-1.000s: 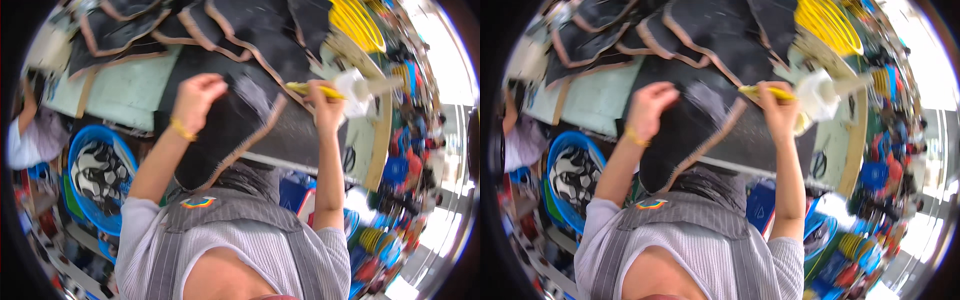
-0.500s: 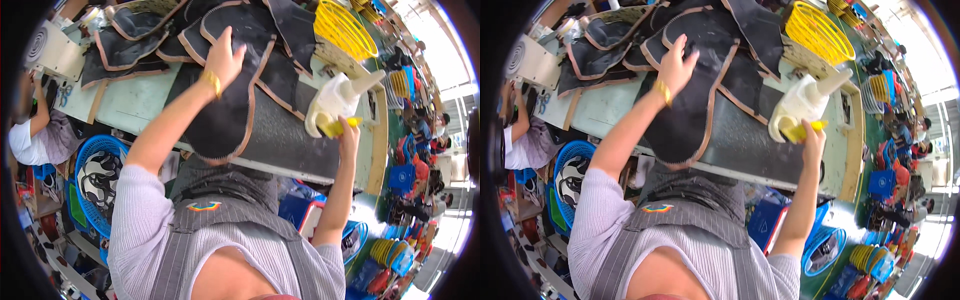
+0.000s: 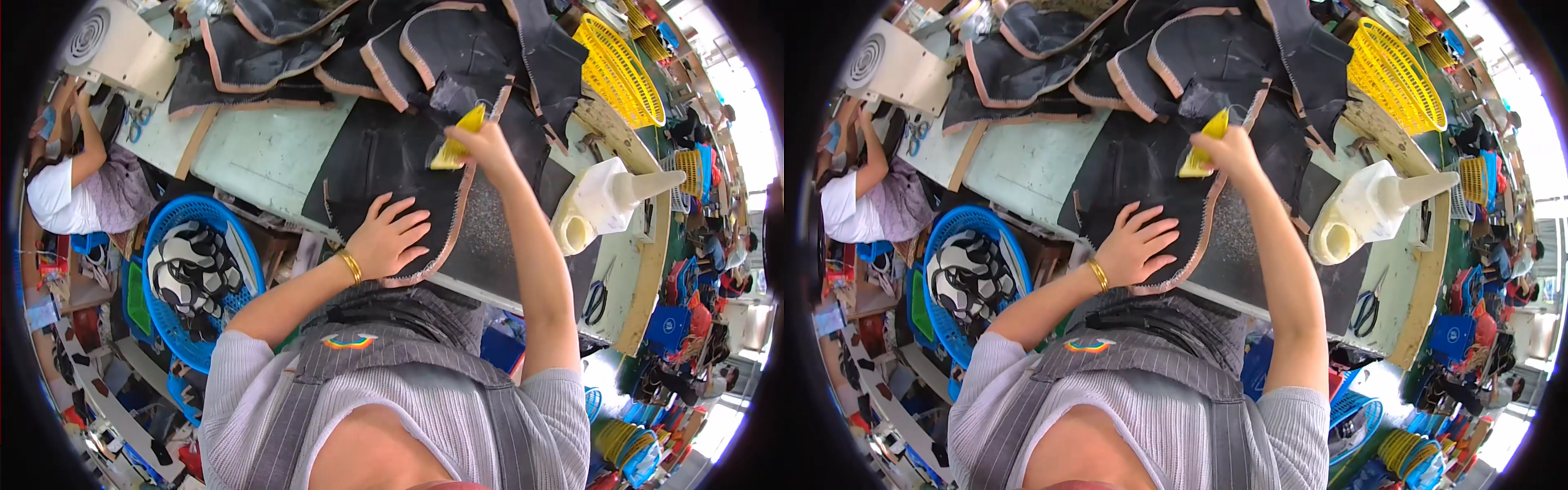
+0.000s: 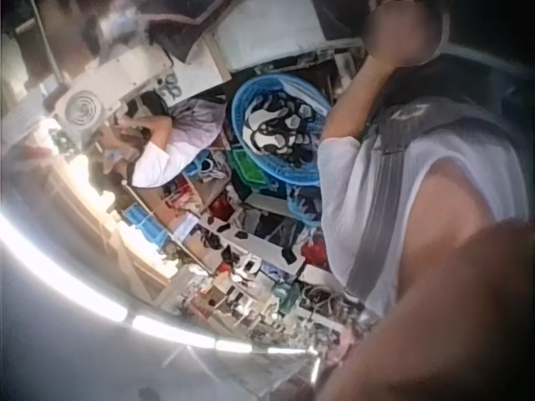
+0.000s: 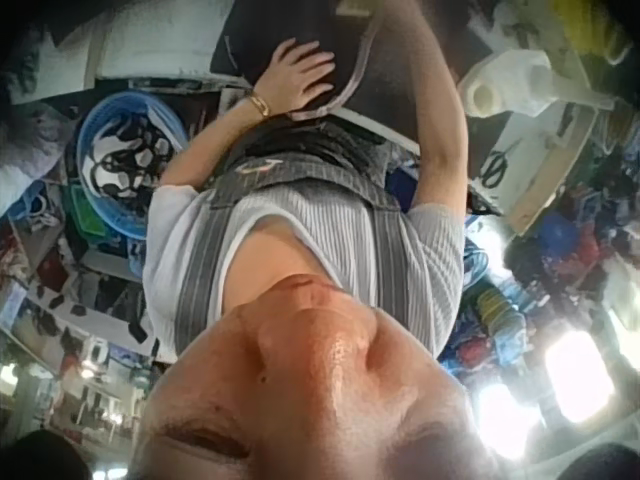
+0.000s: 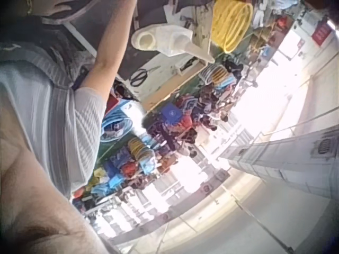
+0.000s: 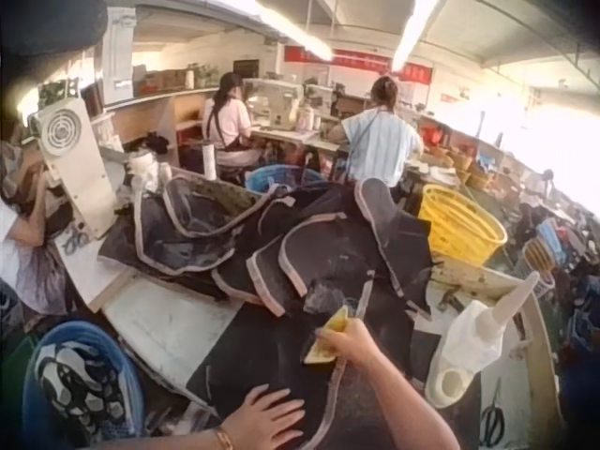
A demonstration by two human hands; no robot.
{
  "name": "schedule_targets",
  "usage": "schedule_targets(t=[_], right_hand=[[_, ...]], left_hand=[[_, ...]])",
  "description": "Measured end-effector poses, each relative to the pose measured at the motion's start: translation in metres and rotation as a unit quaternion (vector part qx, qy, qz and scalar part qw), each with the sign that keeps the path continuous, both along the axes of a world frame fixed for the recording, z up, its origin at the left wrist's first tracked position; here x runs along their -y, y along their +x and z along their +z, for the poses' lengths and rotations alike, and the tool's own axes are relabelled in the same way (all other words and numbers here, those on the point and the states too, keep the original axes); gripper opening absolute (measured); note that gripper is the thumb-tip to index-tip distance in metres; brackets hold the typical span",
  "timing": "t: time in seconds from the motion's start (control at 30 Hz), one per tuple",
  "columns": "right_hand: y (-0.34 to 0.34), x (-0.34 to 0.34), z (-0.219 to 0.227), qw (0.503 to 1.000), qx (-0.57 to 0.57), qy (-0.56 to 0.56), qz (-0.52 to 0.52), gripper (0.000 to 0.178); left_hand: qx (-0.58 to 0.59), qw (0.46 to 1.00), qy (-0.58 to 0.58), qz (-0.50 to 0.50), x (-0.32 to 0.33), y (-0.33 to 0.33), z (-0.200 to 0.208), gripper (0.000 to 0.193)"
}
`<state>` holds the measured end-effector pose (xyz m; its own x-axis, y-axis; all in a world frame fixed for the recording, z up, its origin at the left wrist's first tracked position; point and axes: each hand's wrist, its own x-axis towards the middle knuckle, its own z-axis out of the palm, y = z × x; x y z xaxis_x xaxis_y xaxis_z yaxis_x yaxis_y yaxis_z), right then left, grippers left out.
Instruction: Applying glue to the edges of black leather shoe upper components using a brush and a glue container.
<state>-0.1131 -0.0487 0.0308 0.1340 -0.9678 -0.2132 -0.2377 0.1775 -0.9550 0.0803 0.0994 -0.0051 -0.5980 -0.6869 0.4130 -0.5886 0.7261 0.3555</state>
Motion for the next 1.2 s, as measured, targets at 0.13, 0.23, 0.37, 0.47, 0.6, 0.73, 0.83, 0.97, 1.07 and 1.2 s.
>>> schedule_targets(t=[0.13, 0.23, 0.37, 0.47, 0.6, 0.73, 0.83, 0.97, 1.07, 1.2], right_hand=[[0.035, 0.013, -0.005, 0.995, -0.008, -0.096, 0.007, 0.030], [0.023, -0.018, 0.028, 0.960, -0.172, 0.085, 0.205, 0.030], [0.020, -0.019, 0.021, 0.982, -0.057, -0.100, 0.147, 0.021], [-0.025, -0.040, 0.009, 0.971, -0.131, -0.018, 0.197, 0.018], [-0.013, -0.062, 0.027, 0.989, -0.049, -0.066, 0.123, 0.015], [-0.048, -0.109, 0.006, 0.995, -0.028, -0.046, 0.089, 0.016], [-0.105, -0.139, 0.033, 0.987, -0.003, -0.126, -0.100, 0.013], [-0.168, -0.164, 0.069, 0.920, -0.093, -0.192, -0.328, 0.024], [-0.185, -0.153, 0.046, 0.894, -0.245, -0.130, -0.351, 0.030], [-0.212, -0.143, 0.032, 0.935, -0.028, -0.075, -0.346, 0.024]], left_hand=[[-0.073, 0.997, 0.021, 0.030, 0.001, 0.008, -0.004, 0.034], [-0.114, 0.993, -0.015, 0.029, 0.002, 0.010, -0.010, 0.022], [-0.112, 0.990, -0.057, 0.057, -0.001, 0.008, -0.010, 0.018], [-0.117, 0.989, -0.069, 0.060, 0.000, 0.004, -0.012, 0.017], [-0.096, 0.988, -0.080, 0.086, -0.004, -0.002, -0.008, 0.014], [-0.039, 0.995, -0.086, 0.038, -0.004, 0.012, 0.015, 0.018], [0.039, 0.959, -0.075, 0.269, -0.009, 0.041, 0.031, 0.056], [-0.025, 0.973, 0.072, 0.219, 0.017, 0.052, 0.002, 0.048], [-0.086, 0.970, 0.152, 0.166, 0.032, 0.012, 0.010, 0.035], [-0.051, 0.974, 0.157, 0.158, 0.042, -0.012, 0.016, 0.036]])
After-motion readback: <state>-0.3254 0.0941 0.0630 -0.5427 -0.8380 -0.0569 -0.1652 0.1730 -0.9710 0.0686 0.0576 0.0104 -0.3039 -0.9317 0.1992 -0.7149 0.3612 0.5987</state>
